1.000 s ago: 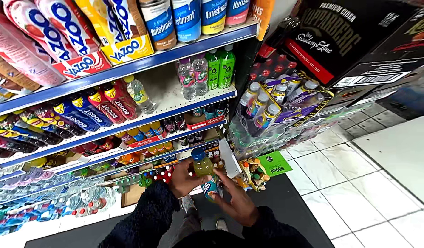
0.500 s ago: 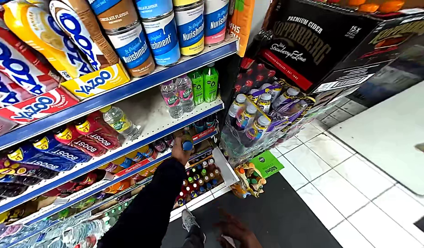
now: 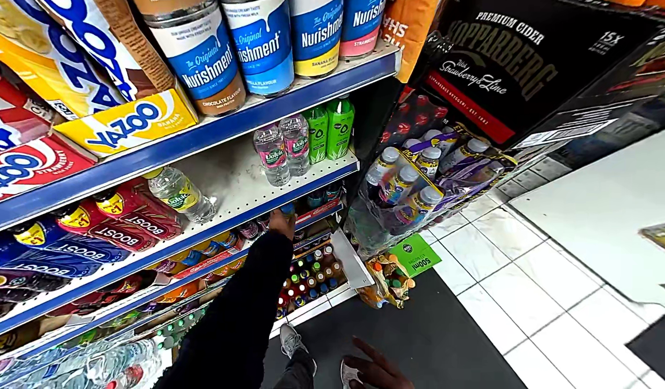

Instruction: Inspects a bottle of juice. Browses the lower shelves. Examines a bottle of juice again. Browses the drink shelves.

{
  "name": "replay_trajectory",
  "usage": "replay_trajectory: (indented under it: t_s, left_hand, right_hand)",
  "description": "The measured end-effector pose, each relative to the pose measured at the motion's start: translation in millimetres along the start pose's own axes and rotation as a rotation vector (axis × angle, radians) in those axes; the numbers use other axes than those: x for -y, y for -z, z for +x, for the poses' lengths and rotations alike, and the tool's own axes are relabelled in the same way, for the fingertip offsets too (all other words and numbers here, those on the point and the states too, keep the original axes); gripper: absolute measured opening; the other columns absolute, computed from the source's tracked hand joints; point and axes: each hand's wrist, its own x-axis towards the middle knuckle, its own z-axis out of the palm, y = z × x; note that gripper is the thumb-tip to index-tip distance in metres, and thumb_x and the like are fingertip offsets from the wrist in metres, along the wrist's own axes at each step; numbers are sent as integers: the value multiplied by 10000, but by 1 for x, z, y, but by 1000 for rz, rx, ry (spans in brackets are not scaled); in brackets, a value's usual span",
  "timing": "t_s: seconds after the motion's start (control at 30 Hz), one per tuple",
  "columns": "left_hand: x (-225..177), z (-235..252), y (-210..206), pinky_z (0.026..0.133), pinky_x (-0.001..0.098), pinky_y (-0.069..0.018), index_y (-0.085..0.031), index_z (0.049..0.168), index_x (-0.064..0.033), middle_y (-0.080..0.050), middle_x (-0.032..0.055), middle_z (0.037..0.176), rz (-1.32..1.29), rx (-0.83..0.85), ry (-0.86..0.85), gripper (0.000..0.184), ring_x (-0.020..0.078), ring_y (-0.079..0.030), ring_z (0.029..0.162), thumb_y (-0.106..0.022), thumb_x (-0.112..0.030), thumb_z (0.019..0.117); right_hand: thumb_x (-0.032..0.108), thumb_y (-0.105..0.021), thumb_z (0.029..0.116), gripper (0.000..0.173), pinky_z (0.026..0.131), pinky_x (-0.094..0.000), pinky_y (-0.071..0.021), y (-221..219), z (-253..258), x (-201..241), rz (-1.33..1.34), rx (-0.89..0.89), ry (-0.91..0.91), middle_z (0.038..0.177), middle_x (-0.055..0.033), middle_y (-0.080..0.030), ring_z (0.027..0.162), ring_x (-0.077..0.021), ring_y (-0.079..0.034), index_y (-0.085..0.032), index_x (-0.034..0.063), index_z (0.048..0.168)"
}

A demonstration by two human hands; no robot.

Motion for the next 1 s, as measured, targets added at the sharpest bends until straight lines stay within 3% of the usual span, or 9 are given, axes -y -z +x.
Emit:
replay_trajectory:
  t_s: [0.13, 0.37, 0.6, 0.7, 0.77, 0.8, 0.87, 0.9, 1.0]
  left_hand:
    - [-12, 18, 6, 1159, 510, -397, -505, 1403, 88, -550, 285, 1410, -27, 103, 191, 641, 385, -524, 1349, -731, -304, 950]
    - [-26, 23, 13, 1137, 546, -417, -551, 1407, 18, -590, 246, 1393, 28, 131, 256, 583, 379, -551, 1330, -718, -303, 950]
    - [-36, 20, 23, 1133, 565, -407, -538, 1417, 45, -553, 269, 1431, 156, 125, 213, 522, 404, -521, 1356, -630, -262, 1004]
    - [-43, 8, 19, 1190, 519, -360, -379, 1521, 54, -397, 292, 1552, 70, 70, 212, 766, 414, -400, 1450, -755, -220, 912]
    - [-46, -17, 13, 1196, 530, -345, -213, 1583, 44, -237, 315, 1619, -36, 66, 125, 1010, 437, -321, 1485, -838, -219, 836]
    - [-51, -40, 13, 1162, 537, -395, -227, 1592, 21, -288, 311, 1601, -103, 110, 61, 1022, 426, -392, 1448, -852, -224, 822]
    - [-65, -97, 23, 1053, 492, -524, -500, 1466, -11, -586, 223, 1400, -272, 328, -41, 694, 321, -622, 1243, -788, -247, 881]
    - [-81, -131, 40, 1007, 438, -560, -586, 1378, -15, -657, 161, 1309, -384, 476, -90, 514, 250, -669, 1160, -728, -219, 928]
    - [-158, -252, 119, 868, 372, -611, -606, 1294, 2, -680, 102, 1228, -878, 812, -257, 315, 179, -704, 1011, -622, -106, 999]
  right_hand:
    - [195, -745, 951, 270, 917, -396, -636, 1, 2, 1, -3, 24, -15, 1485, -160, -552, 1138, -220, -706, -746, 99, 1204]
    - [200, -727, 964, 270, 944, -406, -625, 10, -3, 1, -26, 39, -27, 1472, -166, -560, 1179, -231, -685, -740, 91, 1210]
    - [206, -730, 959, 292, 967, -407, -618, 19, -7, 5, -75, 32, -13, 1446, -163, -590, 1183, -242, -689, -733, 72, 1219]
    - [214, -731, 957, 292, 942, -412, -623, 21, -6, 6, -67, 41, 8, 1436, -168, -596, 1151, -242, -701, -733, 71, 1212]
    - [205, -723, 962, 291, 974, -410, -609, 26, -4, 9, -81, 44, 32, 1425, -162, -608, 1192, -245, -684, -729, 67, 1218]
    - [205, -717, 967, 293, 983, -407, -603, 28, -4, 10, -82, 51, 35, 1428, -160, -606, 1204, -239, -677, -728, 72, 1228]
    - [220, -711, 975, 274, 940, -391, -616, 31, -8, 4, -78, 62, 58, 1428, -153, -604, 1156, -216, -694, -737, 87, 1213]
    - [232, -712, 976, 263, 910, -392, -626, 33, -9, 1, -82, 58, 71, 1413, -151, -615, 1119, -211, -709, -742, 92, 1197]
    - [185, -725, 939, 253, 952, -409, -587, 52, -7, 53, -174, 59, -134, 1229, -148, -716, 1057, -231, -723, -753, 10, 1119]
